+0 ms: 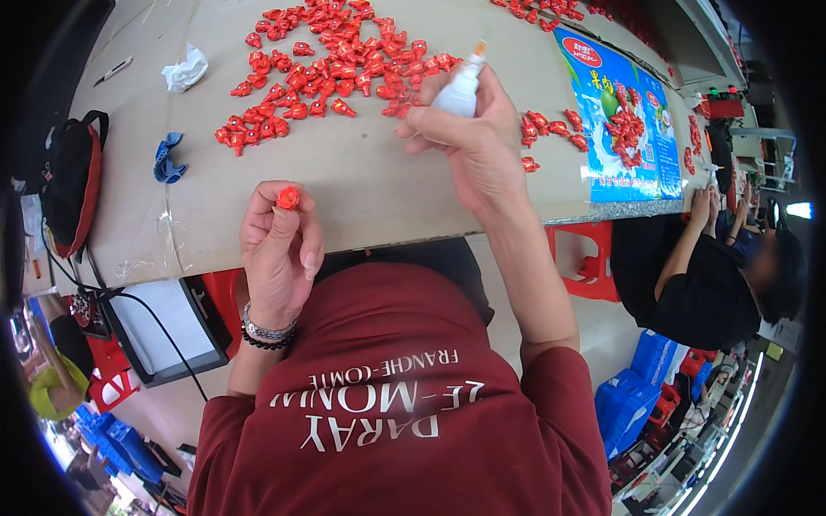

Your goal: The person sits at a table and repeatedly picks up small red plastic objects. They apply a small amount of white liquid from a squeeze bottle onto the top of each object and then place it back on the table. The process is repeated for numerous items throughout the clip.

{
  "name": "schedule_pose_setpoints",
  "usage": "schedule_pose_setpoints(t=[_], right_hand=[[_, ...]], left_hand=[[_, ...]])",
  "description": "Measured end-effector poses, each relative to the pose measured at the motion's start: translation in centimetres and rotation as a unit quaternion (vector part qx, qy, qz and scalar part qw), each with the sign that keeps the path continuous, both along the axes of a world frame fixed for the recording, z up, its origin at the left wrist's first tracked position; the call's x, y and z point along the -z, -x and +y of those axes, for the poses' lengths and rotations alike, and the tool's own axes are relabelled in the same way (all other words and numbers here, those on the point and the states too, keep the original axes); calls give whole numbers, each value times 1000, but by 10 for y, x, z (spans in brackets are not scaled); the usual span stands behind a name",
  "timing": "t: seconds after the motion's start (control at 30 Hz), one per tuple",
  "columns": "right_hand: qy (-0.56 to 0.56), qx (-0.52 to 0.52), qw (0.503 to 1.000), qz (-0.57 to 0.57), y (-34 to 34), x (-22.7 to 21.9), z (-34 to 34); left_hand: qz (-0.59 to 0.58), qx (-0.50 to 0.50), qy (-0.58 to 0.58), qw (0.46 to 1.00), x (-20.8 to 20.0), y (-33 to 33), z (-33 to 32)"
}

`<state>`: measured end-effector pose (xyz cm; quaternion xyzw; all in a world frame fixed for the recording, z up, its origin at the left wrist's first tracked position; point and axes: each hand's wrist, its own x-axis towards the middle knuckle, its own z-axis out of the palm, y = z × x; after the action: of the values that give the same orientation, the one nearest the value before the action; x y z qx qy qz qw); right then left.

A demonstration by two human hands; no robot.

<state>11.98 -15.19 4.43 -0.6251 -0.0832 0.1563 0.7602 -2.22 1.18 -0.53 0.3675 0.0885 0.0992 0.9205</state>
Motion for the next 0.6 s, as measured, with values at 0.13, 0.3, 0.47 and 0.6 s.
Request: schedule_pose_setpoints(t=[0.13, 0.3, 0.47, 0.6], right_hand=[[241, -31, 962, -128, -20, 10, 2], [458, -63, 762, -453, -26, 13, 12], [530, -67, 695, -481, -16, 10, 22], [511, -46, 700, -497, -9, 11, 24]], left_hand=[[-10, 19, 0, 1000, 1, 4, 0], [-12, 29, -1, 999, 2, 5, 0], [-5, 24, 18, 1000, 2, 5, -1], [-5, 23, 21, 999, 4, 4, -3]])
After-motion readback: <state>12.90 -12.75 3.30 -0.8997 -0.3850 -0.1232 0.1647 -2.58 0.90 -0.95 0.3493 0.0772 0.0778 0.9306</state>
